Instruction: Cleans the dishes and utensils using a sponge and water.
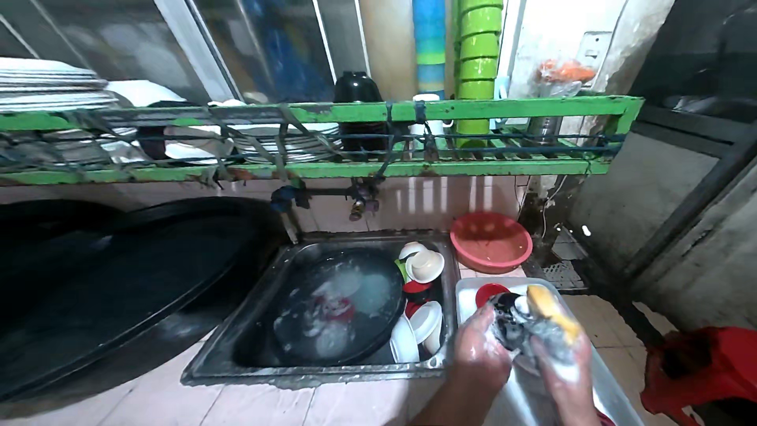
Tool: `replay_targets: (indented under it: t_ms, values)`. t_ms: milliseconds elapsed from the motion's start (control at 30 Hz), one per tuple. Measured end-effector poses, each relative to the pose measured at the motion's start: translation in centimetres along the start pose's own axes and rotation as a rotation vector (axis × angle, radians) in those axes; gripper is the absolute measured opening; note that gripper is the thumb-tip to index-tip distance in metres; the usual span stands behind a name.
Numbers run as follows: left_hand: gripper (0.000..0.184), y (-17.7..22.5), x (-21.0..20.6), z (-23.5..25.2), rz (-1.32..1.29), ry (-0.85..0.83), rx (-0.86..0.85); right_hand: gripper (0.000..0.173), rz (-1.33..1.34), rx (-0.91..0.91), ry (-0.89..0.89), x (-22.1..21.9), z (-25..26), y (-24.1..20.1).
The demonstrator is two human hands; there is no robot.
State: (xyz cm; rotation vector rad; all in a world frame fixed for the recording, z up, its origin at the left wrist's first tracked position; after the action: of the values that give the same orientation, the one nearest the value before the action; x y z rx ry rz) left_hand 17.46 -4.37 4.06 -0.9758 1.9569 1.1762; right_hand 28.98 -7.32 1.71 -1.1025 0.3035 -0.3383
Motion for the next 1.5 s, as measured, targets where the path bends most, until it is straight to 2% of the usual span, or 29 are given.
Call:
replay_targets:
  t_ms: [67, 133, 167, 233, 300, 367, 433, 467, 500, 567, 633, 667, 700, 733, 800, 867, 967, 1067, 1100, 1133, 1167, 1233, 1267, 1300, 1333, 1367, 1400, 1433, 1500]
  values:
    - [0.038, -0.2, 1.6, 0.0, 0.038, -0.169, -0.003, 0.068, 0.041, -0.304, 0.088, 0.7, 1.0, -0.3]
    - [0.035, 0.4, 2.3, -0.3, 0.359, -0.215, -0.089, 0.06, -0.052, -0.467, 0.013, 1.3, 2.7, -0.8]
    - [0.034, 0.9, 2.3, -0.6, 0.61, -0.213, -0.14, 0.059, -0.171, -0.448, -0.079, 1.4, 3.5, -1.1]
    - [0.031, 1.0, 1.7, -1.3, 0.966, -0.23, -0.209, 0.06, -0.473, -0.255, -0.258, 0.7, 3.9, -2.2]
    - [0.03, 0.9, 1.2, -1.6, 1.124, -0.278, -0.301, 0.067, -0.557, -0.082, -0.298, 0.2, 3.5, -2.6]
    - [0.032, 1.7, 0.4, -2.2, 1.023, -0.283, -0.293, 0.065, -0.238, -0.278, -0.223, 0.8, 4.1, -2.2]
    - [0.031, 2.5, -0.2, -2.5, 0.805, -0.291, -0.264, 0.042, 0.185, -0.536, -0.063, 1.6, 4.0, -2.6]
    - [0.03, 2.7, -0.4, -2.2, 0.719, -0.307, -0.248, 0.031, 0.316, -0.575, 0.011, 1.7, 4.0, -3.0]
    - [0.033, 2.7, -0.2, -1.7, 0.664, -0.328, -0.225, 0.034, 0.317, -0.533, 0.04, 1.8, 3.9, -3.3]
    - [0.042, 2.2, 1.0, -0.4, 0.581, -0.368, -0.104, 0.059, 0.026, -0.281, -0.014, 1.9, 4.1, -3.9]
    - [0.053, 0.9, 2.1, 0.9, 0.436, -0.425, 0.099, 0.06, -0.329, 0.08, -0.151, 1.7, 3.9, -4.5]
    - [0.06, 0.2, 2.3, 1.3, 0.342, -0.423, 0.181, 0.058, -0.433, 0.188, -0.197, 1.4, 3.6, -4.4]
    - [0.062, -0.2, 2.2, 1.6, 0.283, -0.372, 0.215, 0.058, -0.443, 0.181, -0.218, 1.1, 3.3, -4.2]
    - [0.059, -0.4, 2.1, 1.7, 0.283, -0.293, 0.191, 0.059, -0.371, 0.067, -0.217, 1.0, 3.1, -3.8]
    - [0.049, 0.1, 1.9, 1.8, 0.392, -0.173, 0.05, 0.067, -0.144, -0.298, -0.163, 1.1, 3.4, -3.1]
    - [0.052, 1.2, 2.4, 2.2, 0.656, -0.232, -0.164, 0.071, 0.015, -0.544, -0.186, 2.2, 3.6, -2.9]
    - [0.066, 3.1, 2.0, 1.8, 1.155, -0.361, -0.405, 0.056, -0.072, -0.678, -0.293, 3.5, 3.8, -2.4]
    - [0.069, 1.2, 2.3, 1.4, 1.507, -0.57, -0.734, 0.038, -0.24, -0.715, -0.325, 2.0, 3.5, -2.1]
    - [0.063, 0.2, 2.5, 1.5, 1.519, -0.549, -0.819, 0.038, -0.283, -0.69, -0.316, 1.3, 3.2, -2.3]
    - [0.053, -0.5, 2.4, 1.6, 1.49, -0.466, -0.835, 0.041, -0.337, -0.628, -0.317, 0.7, 2.9, -2.6]
    - [0.045, -0.5, 1.9, 1.3, 1.461, -0.353, -0.73, 0.043, -0.417, -0.526, -0.343, 0.1, 2.3, -2.9]
    - [0.044, 0.9, 0.6, 0.9, 1.369, -0.193, -0.335, 0.049, -0.645, -0.211, -0.476, -0.3, 0.6, -3.5]
    - [0.043, 2.0, 0.2, 1.0, 1.348, -0.205, -0.149, 0.052, -0.693, -0.07, -0.545, -0.1, -0.3, -3.3]
    - [0.039, 2.9, 0.2, 1.5, 1.35, -0.298, -0.035, 0.053, -0.664, 0.059, -0.582, 0.4, -1.0, -3.1]
    - [0.037, 3.4, 0.3, 1.9, 1.343, -0.402, 0.028, 0.051, -0.616, 0.107, -0.608, 0.7, -1.4, -2.9]
    - [0.039, 3.3, 0.4, 2.2, 1.252, -0.389, 0.079, 0.05, -0.581, 0.088, -0.601, 0.8, -1.4, -2.6]
    - [0.042, 2.5, 0.5, 2.2, 1.151, -0.324, 0.052, 0.049, -0.554, -0.004, -0.556, 0.8, -1.0, -2.3]
    - [0.043, 1.6, 0.6, 2.2, 1.098, -0.285, -0.062, 0.049, -0.487, -0.131, -0.452, 0.7, -0.4, -1.9]
    - [0.044, -0.1, 0.9, 2.4, 1.15, -0.314, -0.393, 0.052, -0.368, -0.326, -0.258, 0.5, 0.8, -1.5]
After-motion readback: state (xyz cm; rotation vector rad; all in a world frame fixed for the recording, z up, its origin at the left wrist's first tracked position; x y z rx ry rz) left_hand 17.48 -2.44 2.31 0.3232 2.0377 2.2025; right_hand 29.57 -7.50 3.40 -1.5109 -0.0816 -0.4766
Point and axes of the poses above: each hand's wrist, its own z-axis towards the middle knuckle, its own x-axis out of the back of the hand, y = z × x, the point moved 1 cm from there along z, towards the middle knuckle, and after that the axes turned 2 degrees about y, right-handed, at the moved point
